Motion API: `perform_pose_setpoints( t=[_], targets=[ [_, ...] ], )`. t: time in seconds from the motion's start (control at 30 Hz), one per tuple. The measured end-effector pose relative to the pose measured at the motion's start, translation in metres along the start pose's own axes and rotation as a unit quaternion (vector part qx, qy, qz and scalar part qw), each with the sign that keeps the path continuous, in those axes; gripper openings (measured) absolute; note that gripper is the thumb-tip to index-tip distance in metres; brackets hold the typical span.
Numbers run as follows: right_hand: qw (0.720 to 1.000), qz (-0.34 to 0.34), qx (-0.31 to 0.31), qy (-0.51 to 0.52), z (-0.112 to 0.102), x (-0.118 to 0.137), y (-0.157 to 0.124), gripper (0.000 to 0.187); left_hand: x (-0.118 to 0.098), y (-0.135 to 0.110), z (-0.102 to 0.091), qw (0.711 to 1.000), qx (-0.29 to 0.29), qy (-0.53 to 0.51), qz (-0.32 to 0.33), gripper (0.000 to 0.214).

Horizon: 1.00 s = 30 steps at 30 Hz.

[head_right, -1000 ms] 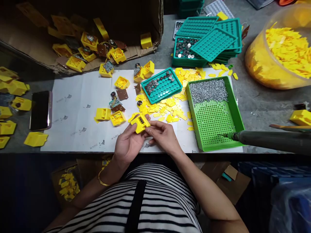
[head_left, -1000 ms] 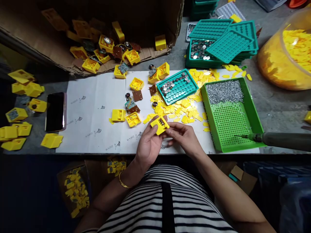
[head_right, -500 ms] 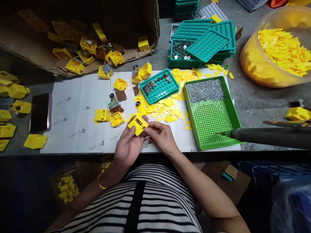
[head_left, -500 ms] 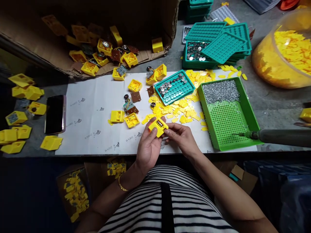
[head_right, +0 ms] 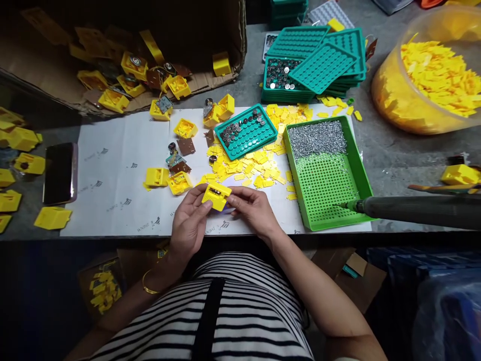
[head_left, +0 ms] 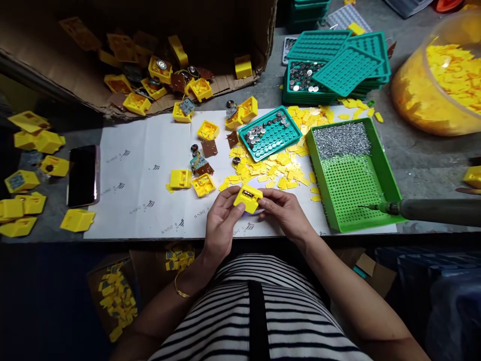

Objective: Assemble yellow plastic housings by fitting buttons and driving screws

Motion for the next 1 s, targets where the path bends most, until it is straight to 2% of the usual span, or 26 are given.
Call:
perform_pose_setpoints(
  t=[0.07, 0.17, 0.3, 0.37, 0.47, 0.5, 0.57, 0.67, 0.73, 0.8, 0.9, 0.93, 1.0],
  targets=[
    [0.999, -0.007, 0.018, -0.039, 0.001, 0.003, -0.001, 0.035, -0.001, -0.001, -0.003, 0.999, 0.0, 0.03, -0.013, 0.038],
    [0.987, -0.055, 0.045, -0.142, 0.003, 0.015, -0.005, 0.034, 0.001, -0.004, -0.007, 0.996, 0.012, 0.072, -0.053, 0.049],
    [0.938, -0.116, 0.111, -0.307, 0.014, 0.027, -0.011, 0.021, 0.011, -0.012, -0.012, 0.985, 0.034, 0.116, -0.124, 0.055],
    [0.907, -0.131, 0.151, -0.37, 0.02, 0.029, -0.012, 0.02, 0.014, -0.014, -0.015, 0.981, 0.034, 0.121, -0.145, 0.053],
    [0.849, -0.165, 0.19, -0.465, 0.026, 0.036, -0.008, 0.028, 0.018, -0.014, -0.018, 0.98, 0.027, 0.101, -0.169, 0.047],
    [0.831, -0.185, 0.181, -0.493, 0.024, 0.041, -0.004, 0.03, 0.019, -0.014, -0.018, 0.98, 0.026, 0.089, -0.175, 0.045],
    [0.786, -0.231, 0.122, -0.561, 0.014, 0.056, 0.006, 0.03, 0.02, -0.013, -0.019, 0.98, 0.024, 0.065, -0.185, 0.042],
    [0.684, -0.255, 0.047, -0.682, 0.003, 0.07, 0.022, 0.027, 0.023, -0.012, -0.02, 0.979, 0.011, 0.039, -0.2, 0.042],
    [0.626, -0.246, 0.053, -0.739, 0.006, 0.067, 0.028, 0.025, 0.023, -0.011, -0.021, 0.978, -0.001, 0.027, -0.207, 0.042],
    [0.593, -0.248, 0.079, -0.762, 0.016, 0.059, 0.024, 0.026, 0.021, -0.01, -0.023, 0.979, -0.015, 0.015, -0.204, 0.04],
    [0.562, -0.289, 0.137, -0.763, 0.036, 0.042, -0.005, 0.025, 0.014, -0.007, -0.026, 0.983, -0.029, -0.006, -0.179, 0.036],
    [0.56, -0.307, 0.162, -0.752, 0.04, 0.036, -0.019, 0.025, 0.012, -0.006, -0.027, 0.985, -0.029, -0.014, -0.172, 0.034],
    [0.581, -0.336, 0.198, -0.714, 0.041, 0.024, -0.047, 0.031, 0.012, -0.005, -0.027, 0.985, -0.026, -0.028, -0.169, 0.03]
  ],
)
Point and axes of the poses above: each hand's wrist, its own y-axis towards the middle knuckle, its own z-axis out of the palm, x = y × z, the point moved 9 cm from there along y, towards the middle knuckle, and after that the axes turned 10 degrees about -z, right-handed, at the moved point
